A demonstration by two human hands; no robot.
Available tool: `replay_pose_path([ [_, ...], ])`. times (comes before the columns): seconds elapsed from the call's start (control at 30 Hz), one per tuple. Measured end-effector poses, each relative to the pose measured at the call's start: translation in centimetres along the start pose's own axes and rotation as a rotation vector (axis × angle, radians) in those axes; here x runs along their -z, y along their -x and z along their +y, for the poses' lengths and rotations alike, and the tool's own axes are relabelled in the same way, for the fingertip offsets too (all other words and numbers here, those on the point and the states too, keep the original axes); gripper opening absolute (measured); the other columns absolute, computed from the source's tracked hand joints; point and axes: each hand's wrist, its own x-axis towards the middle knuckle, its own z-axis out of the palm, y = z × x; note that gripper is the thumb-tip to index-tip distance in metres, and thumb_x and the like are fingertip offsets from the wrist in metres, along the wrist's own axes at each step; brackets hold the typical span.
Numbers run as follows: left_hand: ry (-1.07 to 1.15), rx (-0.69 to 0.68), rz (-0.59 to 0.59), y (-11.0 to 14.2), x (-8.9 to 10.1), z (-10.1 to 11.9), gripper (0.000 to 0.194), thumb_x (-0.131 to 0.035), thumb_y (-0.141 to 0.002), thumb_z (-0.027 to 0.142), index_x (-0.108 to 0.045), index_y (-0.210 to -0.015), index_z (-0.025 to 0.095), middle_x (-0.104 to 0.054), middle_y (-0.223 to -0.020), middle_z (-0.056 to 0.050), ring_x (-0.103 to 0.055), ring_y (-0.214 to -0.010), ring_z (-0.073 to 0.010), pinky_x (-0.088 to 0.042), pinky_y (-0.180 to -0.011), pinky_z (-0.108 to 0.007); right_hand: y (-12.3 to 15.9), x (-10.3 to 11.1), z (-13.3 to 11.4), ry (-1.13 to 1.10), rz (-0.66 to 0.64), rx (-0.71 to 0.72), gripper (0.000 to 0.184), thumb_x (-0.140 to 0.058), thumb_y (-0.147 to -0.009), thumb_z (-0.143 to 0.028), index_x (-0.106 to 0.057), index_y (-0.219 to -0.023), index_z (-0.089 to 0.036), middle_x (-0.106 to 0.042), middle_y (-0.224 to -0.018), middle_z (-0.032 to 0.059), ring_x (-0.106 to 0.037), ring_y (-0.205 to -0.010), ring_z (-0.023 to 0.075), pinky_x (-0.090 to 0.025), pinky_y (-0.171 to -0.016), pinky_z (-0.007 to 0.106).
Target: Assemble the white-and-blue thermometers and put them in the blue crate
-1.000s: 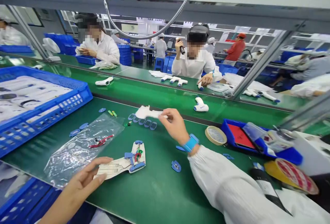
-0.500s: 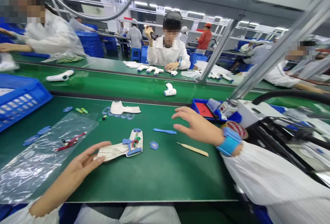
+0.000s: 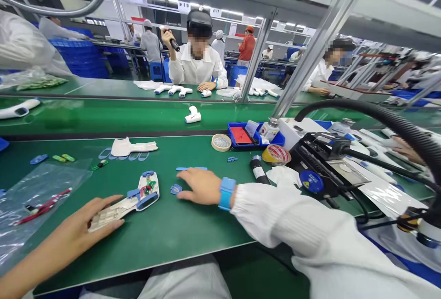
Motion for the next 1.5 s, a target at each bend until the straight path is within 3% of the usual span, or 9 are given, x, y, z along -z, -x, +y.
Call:
replay_pose_path([
  [0.23, 0.062, -0.027, 0.005, 0.6, -0.2, 1.3, 0.044, -0.048, -0.08, 0.052, -0.055, -0.115, 0.027, -0.06, -0.087, 0.0, -0.061, -0.079, -0.0177, -0.049, -0.068, -0.024, -4.3, -2.0, 0.2, -0.123, -0.002, 0.023, 0.017, -0.069, -0.072, -0.014, -0.058, -0.085, -0.014, -0.059, -0.081, 0.0039, -0.057, -0.07, 0.0157, -0.044, -0.063, 0.025],
  [0.6, 0.11, -0.165, -0.037, 0.9, -2.0, 2.6, 0.037, -0.049, -0.082, 0.046, -0.055, -0.114, 0.028, -0.059, -0.09, -0.004, -0.056, -0.085, -0.0202, -0.047, -0.074, -0.029, -3.4, 4.3, 5.8, -0.394, 0.137, -0.266, 0.009, -0.056, -0.08, -0.016, -0.056, -0.089, -0.015, -0.054, -0.064, -0.0038, -0.056, -0.053, 0.0096, -0.045, -0.049, 0.02],
  [0.7, 0.112, -0.216, -0.022, 0.8, -2.6, 3.4, 0.036, -0.049, -0.083, 0.044, -0.056, -0.114, 0.026, -0.06, -0.092, -0.005, -0.056, -0.086, -0.0215, -0.046, -0.078, -0.034, -5.8, 3.9, 4.1, -0.462, 0.06, -0.212, 0.009, -0.056, -0.08, -0.014, -0.057, -0.088, -0.015, -0.059, -0.067, -0.0025, -0.058, -0.052, 0.0094, -0.046, -0.049, 0.02],
  [0.9, 0.092, -0.201, -0.035, 1.0, -2.4, 4.4, 0.035, -0.052, -0.082, 0.038, -0.056, -0.114, 0.024, -0.057, -0.094, -0.006, -0.053, -0.089, -0.0222, -0.044, -0.081, -0.037, -14.3, -1.2, -3.5, -0.501, -0.106, 0.022, 0.015, -0.061, -0.077, -0.01, -0.062, -0.091, -0.014, -0.06, -0.061, -0.0032, -0.059, -0.051, 0.0099, -0.048, -0.055, 0.02],
  [1.03, 0.098, -0.202, -0.054, 1.1, -2.1, 4.6, 0.037, -0.053, -0.081, 0.037, -0.055, -0.115, 0.023, -0.055, -0.092, -0.006, -0.052, -0.087, -0.0222, -0.044, -0.078, -0.038, -16.3, -1.0, -5.5, -0.459, -0.04, 0.076, 0.039, -0.06, -0.079, -0.012, -0.051, -0.117, -0.013, -0.064, -0.097, 0.0068, -0.062, -0.073, 0.0125, -0.05, -0.069, 0.025],
  [1.17, 0.093, -0.233, -0.04, 1.2, -2.3, 4.5, 0.037, -0.051, -0.083, 0.038, -0.054, -0.117, 0.023, -0.056, -0.093, -0.006, -0.051, -0.086, -0.022, -0.043, -0.078, -0.038, -11.0, 3.7, -2.4, -0.375, -0.024, 0.092, 0.026, -0.057, -0.081, -0.02, -0.059, -0.106, -0.016, -0.064, -0.102, 0.0059, -0.061, -0.086, 0.0174, -0.048, -0.078, 0.031],
  [1.3, 0.068, -0.253, 0.001, 1.0, -2.6, 4.1, 0.037, -0.049, -0.084, 0.041, -0.056, -0.116, 0.024, -0.058, -0.093, -0.006, -0.053, -0.085, -0.0215, -0.044, -0.076, -0.036, 0.2, 7.7, 3.0, -0.029, 0.047, -0.019, 0.027, -0.048, -0.085, -0.035, -0.06, -0.106, -0.021, -0.064, -0.102, 0.0065, -0.061, -0.088, 0.0226, -0.05, -0.075, 0.036],
  [1.43, 0.031, -0.254, 0.006, 0.7, -3.2, 3.1, 0.038, -0.048, -0.083, 0.046, -0.056, -0.115, 0.026, -0.059, -0.093, -0.005, -0.055, -0.085, -0.0214, -0.044, -0.076, -0.033, 12.1, 8.3, 7.4, 0.395, 0.206, -0.175, 0.029, -0.04, -0.089, -0.031, -0.06, -0.106, -0.02, -0.063, -0.101, 0.013, -0.06, -0.089, 0.0293, -0.051, -0.072, 0.043],
  [1.5, 0.014, -0.265, 0.036, 0.7, -3.7, 2.3, 0.039, -0.049, -0.081, 0.048, -0.058, -0.113, 0.028, -0.059, -0.093, -0.004, -0.055, -0.085, -0.0213, -0.044, -0.075, -0.031, 16.6, 7.4, 8.3, 0.612, 0.156, -0.188, 0.03, -0.038, -0.087, -0.018, -0.061, -0.107, -0.017, -0.062, -0.101, 0.0171, -0.061, -0.086, 0.03, -0.052, -0.07, 0.044],
])
